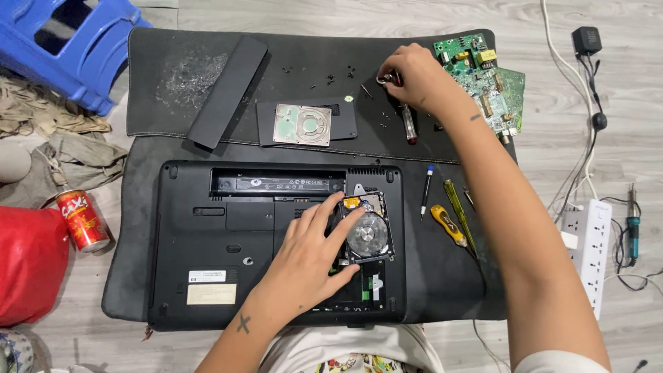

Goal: Reassembling internal components of a laptop, specifically installing a hard drive and connecting internal wiring.

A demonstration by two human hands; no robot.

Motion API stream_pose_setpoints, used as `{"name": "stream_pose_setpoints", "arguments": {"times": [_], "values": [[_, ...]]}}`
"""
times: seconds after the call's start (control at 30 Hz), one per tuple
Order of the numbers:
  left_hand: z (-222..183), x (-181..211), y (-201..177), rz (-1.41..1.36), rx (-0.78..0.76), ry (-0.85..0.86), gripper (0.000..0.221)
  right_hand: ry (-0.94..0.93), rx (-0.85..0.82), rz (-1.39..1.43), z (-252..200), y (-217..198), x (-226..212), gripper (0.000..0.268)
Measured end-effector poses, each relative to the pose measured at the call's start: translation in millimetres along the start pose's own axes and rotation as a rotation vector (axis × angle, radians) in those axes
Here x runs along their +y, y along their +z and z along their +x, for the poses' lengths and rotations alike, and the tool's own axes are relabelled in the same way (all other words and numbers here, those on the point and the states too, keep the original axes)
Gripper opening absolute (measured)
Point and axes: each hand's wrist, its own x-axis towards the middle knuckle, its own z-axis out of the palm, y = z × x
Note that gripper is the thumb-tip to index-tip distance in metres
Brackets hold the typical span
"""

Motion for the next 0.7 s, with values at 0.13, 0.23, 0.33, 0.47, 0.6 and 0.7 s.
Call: {"name": "stream_pose_setpoints", "arguments": {"times": [0.13, 0.23, 0.33, 0.47, 0.6, 0.7], "values": [[1, -1, 1, -0.005, -0.002, -0.007, 0.080, -0.019, 0.062, 0.035, -15, -18, -20, 0.016], [0, -1, 1, 0.002, -0.012, -0.016, 0.082, -0.046, 0.111, 0.078, -42, -39, -53, 0.015], [0, 0, -1, -0.017, -0.006, -0.006, 0.080, -0.155, 0.194, 0.138, -84, -56, -93, 0.011], [0, 4, -6, -0.013, -0.002, -0.009, 0.082, -0.216, 0.170, 0.283, -142, -58, -140, 0.013], [0, 4, -7, -0.060, 0.145, 0.053, 0.059, -0.237, 0.232, 0.396, -178, -43, -174, 0.016], [2, 4, -6, -0.089, 0.177, 0.061, 0.037, -0.159, 0.265, 0.411, -190, -16, -182, 0.020]]}}
